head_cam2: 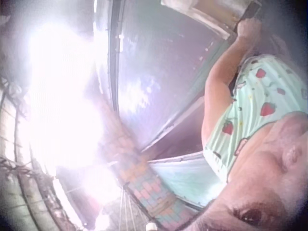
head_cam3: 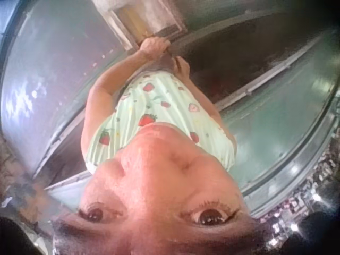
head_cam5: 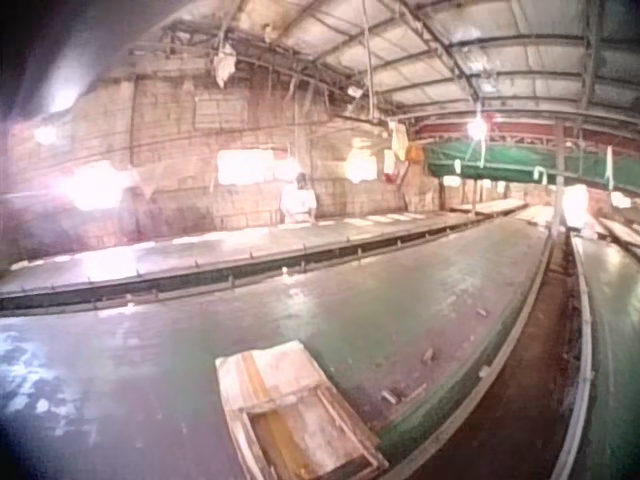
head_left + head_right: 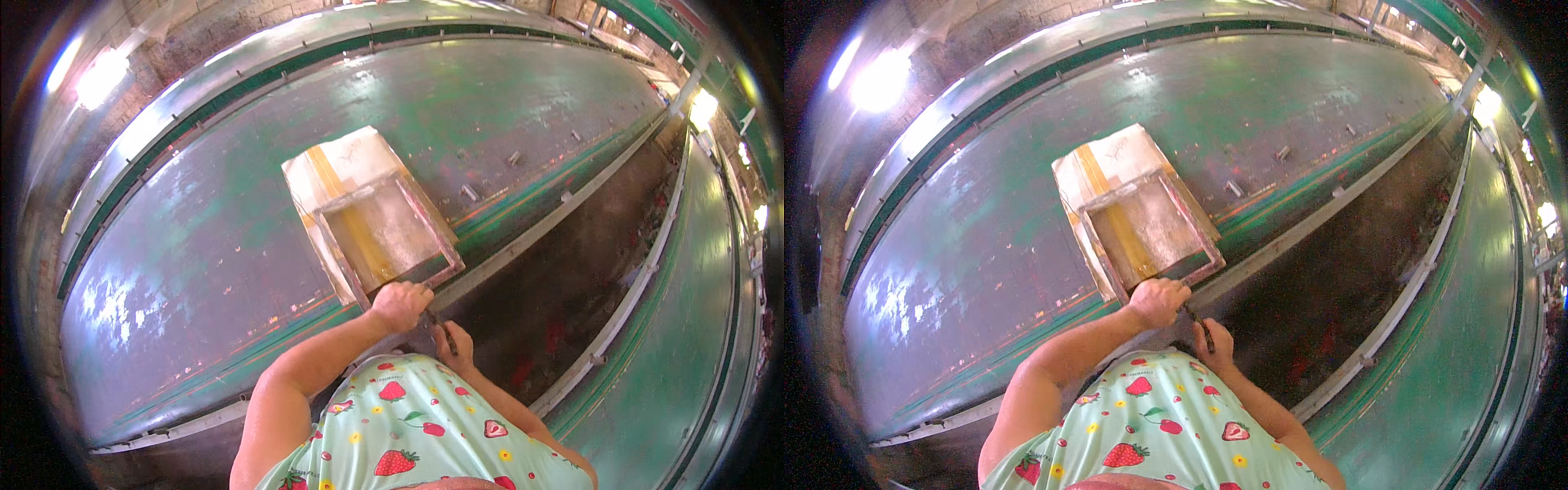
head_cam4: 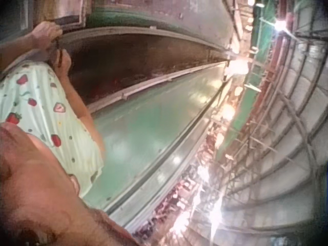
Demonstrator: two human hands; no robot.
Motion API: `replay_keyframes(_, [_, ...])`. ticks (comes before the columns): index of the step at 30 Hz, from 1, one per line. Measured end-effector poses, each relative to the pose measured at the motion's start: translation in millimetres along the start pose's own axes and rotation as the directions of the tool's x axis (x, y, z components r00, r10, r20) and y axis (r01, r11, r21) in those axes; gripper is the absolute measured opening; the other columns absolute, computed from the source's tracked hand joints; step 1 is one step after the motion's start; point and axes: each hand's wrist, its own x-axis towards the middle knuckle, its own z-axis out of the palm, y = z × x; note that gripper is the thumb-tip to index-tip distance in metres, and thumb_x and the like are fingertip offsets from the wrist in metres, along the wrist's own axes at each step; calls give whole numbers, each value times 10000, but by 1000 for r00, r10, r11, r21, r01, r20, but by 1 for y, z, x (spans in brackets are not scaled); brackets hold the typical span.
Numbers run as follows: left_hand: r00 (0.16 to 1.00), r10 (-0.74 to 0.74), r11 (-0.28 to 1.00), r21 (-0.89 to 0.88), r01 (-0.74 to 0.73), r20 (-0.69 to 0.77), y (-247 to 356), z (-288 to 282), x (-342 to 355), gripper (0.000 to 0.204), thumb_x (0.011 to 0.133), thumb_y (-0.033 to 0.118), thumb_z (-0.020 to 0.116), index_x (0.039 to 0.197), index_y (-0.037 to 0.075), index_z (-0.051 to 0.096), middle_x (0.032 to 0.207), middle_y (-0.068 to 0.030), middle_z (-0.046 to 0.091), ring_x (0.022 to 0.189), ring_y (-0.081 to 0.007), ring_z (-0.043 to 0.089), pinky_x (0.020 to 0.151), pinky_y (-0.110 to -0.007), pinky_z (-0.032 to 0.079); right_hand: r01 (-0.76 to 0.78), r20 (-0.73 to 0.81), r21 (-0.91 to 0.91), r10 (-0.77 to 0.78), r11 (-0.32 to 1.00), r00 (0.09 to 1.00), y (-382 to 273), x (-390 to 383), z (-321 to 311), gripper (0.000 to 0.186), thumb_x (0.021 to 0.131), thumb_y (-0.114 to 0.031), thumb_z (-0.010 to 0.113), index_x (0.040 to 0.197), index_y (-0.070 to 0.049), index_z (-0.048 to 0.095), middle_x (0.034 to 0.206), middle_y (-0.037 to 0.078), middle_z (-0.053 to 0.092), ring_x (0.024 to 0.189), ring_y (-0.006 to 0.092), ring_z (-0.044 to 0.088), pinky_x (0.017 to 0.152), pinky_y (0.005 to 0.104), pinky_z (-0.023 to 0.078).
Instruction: The person stands on a moving conveyor belt and uses a small metal scraper to remove debris from a wooden frame resting on the belt. They repeatedly scrape the frame's edges and surface, occasionally lifting and repositioning it.
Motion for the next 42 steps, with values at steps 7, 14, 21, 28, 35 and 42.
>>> replay_keyframes(7, [999,19,999,-46,-21,-37,1,-3,-3,302,862,166,744,1149,82,699,1119,-148,760,1092,-374,763,928,-526,624,50,79,-6,-49,999,996,6,7,-5,282,1097,-202,723,896,-34,618,734,234,637,598,418,580,574,461,478])
replay_keyframes(14, [1000,-9,998,-68,9,-2,4,-3,-2,295,890,172,732,1171,85,707,1146,-155,766,1128,-371,761,966,-513,616,-224,286,293,138,929,948,15,14,-5,349,1149,-278,662,875,-69,606,687,73,563,572,238,541,573,421,423])
replay_keyframes(21, [1000,-7,1000,-26,7,-27,7,0,-6,335,894,193,760,1205,78,712,1163,-127,776,1156,-345,773,982,-489,620,-783,655,535,429,319,622,31,18,-8,443,1179,-401,594,841,-114,602,665,21,538,556,162,480,539,352,369])
replay_keyframes(28, [997,-47,999,27,45,61,11,-15,-1,217,1038,175,617,1202,101,738,1154,-140,807,1108,-344,812,923,-517,666,-559,374,500,417,661,828,40,-4,14,470,1188,-387,605,789,-139,629,671,-52,549,568,72,471,529,291,364])
replay_keyframes(35, [753,-578,796,-422,434,-315,-16,4,-63,611,964,267,818,1534,186,613,938,-136,791,826,-343,798,778,-503,649,-533,16,339,562,775,827,66,-30,-51,242,1081,-230,742,898,-94,662,697,-52,541,583,76,472,533,318,360])
replay_keyframes(42, [460,-860,504,-511,696,-223,-53,33,-76,1046,910,447,830,1704,-81,399,1066,-268,774,1048,-436,755,947,-522,596,-318,-246,694,628,646,739,41,34,-91,275,1129,-262,717,961,-152,530,671,-54,473,576,83,464,548,305,409])
